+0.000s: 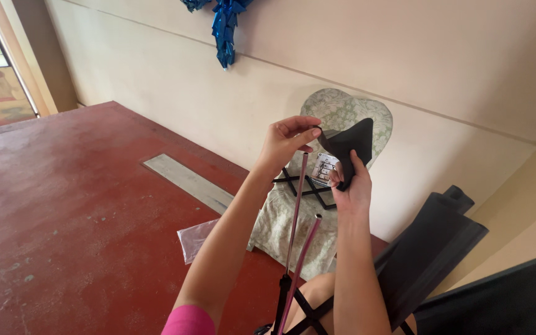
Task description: The person assembles a metal frame structure by attaching black fabric panels to the metal poles. They slide the fabric sleeves over the poles and secure them using small metal clips or fasteners.
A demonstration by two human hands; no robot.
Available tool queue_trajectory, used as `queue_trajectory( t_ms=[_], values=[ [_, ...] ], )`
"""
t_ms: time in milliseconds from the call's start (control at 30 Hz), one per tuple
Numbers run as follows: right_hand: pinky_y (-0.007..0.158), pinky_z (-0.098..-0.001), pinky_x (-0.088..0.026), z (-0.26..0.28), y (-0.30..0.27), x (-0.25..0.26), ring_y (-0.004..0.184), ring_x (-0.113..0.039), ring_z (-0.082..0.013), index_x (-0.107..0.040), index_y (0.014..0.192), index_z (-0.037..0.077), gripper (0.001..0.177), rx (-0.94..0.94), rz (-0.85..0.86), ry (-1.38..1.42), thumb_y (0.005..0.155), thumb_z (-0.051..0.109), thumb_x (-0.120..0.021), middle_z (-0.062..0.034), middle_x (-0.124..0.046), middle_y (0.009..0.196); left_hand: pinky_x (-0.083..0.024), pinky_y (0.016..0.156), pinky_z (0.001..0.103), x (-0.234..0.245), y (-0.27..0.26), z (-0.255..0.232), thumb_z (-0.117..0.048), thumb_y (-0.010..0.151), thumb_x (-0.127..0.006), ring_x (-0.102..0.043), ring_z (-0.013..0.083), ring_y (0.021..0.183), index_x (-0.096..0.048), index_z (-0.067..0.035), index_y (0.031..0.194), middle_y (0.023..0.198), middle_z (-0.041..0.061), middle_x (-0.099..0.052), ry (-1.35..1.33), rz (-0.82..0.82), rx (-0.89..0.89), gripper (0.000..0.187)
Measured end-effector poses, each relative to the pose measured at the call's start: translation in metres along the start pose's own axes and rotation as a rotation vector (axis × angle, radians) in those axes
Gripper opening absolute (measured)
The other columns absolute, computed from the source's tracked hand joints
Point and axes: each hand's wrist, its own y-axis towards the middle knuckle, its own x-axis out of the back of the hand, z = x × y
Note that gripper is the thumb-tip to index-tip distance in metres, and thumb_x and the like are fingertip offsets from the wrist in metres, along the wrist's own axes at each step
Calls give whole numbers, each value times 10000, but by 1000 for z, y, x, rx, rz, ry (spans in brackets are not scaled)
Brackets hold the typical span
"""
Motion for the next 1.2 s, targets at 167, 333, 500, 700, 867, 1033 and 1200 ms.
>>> queue_trajectory(
  t_ms=[167, 333, 500, 700, 867, 1033, 1200],
  values=[
    [516, -306, -461, 9, -8, -19, 574, -606, -164, -645, 1064, 80, 109, 163, -96, -222, 1005, 169, -623, -52, -712, 853, -576, 783, 282, 15, -1, 2, -63, 920, -771, -656, 75, 920, -721, -67, 1249, 971, -30, -668, -94, 66, 13, 333],
    [1018, -334, -577, 30, -17, -38, 1154, -701, -222, -593, 1341, -57, 371, 389, 9, -346, 997, 70, -649, -135, -690, 1298, -561, 887, 281, 24, -20, 6, 29, 925, -752, -669, 88, 1000, -700, -70, 1195, 1026, -6, -727, 55, 115, -170, 291],
    [951, -352, -529, 44, -25, -45, 1111, -668, -238, -607, 1324, -79, 320, 433, 47, -449, 1045, 72, -647, -141, -688, 1249, -573, 830, 271, 3, -47, 7, 60, 946, -727, -667, 97, 1018, -700, -49, 1119, 1035, 14, -691, 156, 7, -249, 207],
    [980, -351, -583, 45, -36, -64, 1080, -683, -193, -510, 1280, 73, 350, 517, -26, -502, 971, -37, -634, -119, -676, 1183, -614, 820, 280, -22, -61, -4, 87, 988, -547, -714, 140, 1020, -732, -3, 1081, 1168, 51, -654, 73, -16, -223, 225],
    [1070, -302, -523, 47, -42, -53, 1175, -619, -184, -690, 1196, 29, 223, 661, 79, -776, 1037, -86, -585, -124, -641, 1251, -592, 887, 284, -29, -66, -4, 117, 1006, -544, -682, 139, 1070, -732, 10, 1133, 1208, 64, -636, 60, 46, -283, 251],
    [1067, -347, -458, 41, -80, -77, 1221, -568, -273, -735, 1146, 81, 228, 873, -5, -1324, 945, 63, -840, -153, -530, 1282, -587, 922, 283, -30, -72, -10, 127, 1012, -538, -663, 135, 1109, -729, 2, 1156, 1224, 58, -632, 107, 74, -327, 270],
    [1087, -391, -454, 32, -112, -114, 1278, -555, -327, -750, 1110, 76, 327, 858, 119, -1489, 838, 132, -922, -154, -491, 1336, -597, 877, 291, -32, -71, -18, 105, 977, -614, -680, 133, 1137, -672, -24, 1192, 1158, 41, -680, 197, 11, -263, 257]
  ],
)
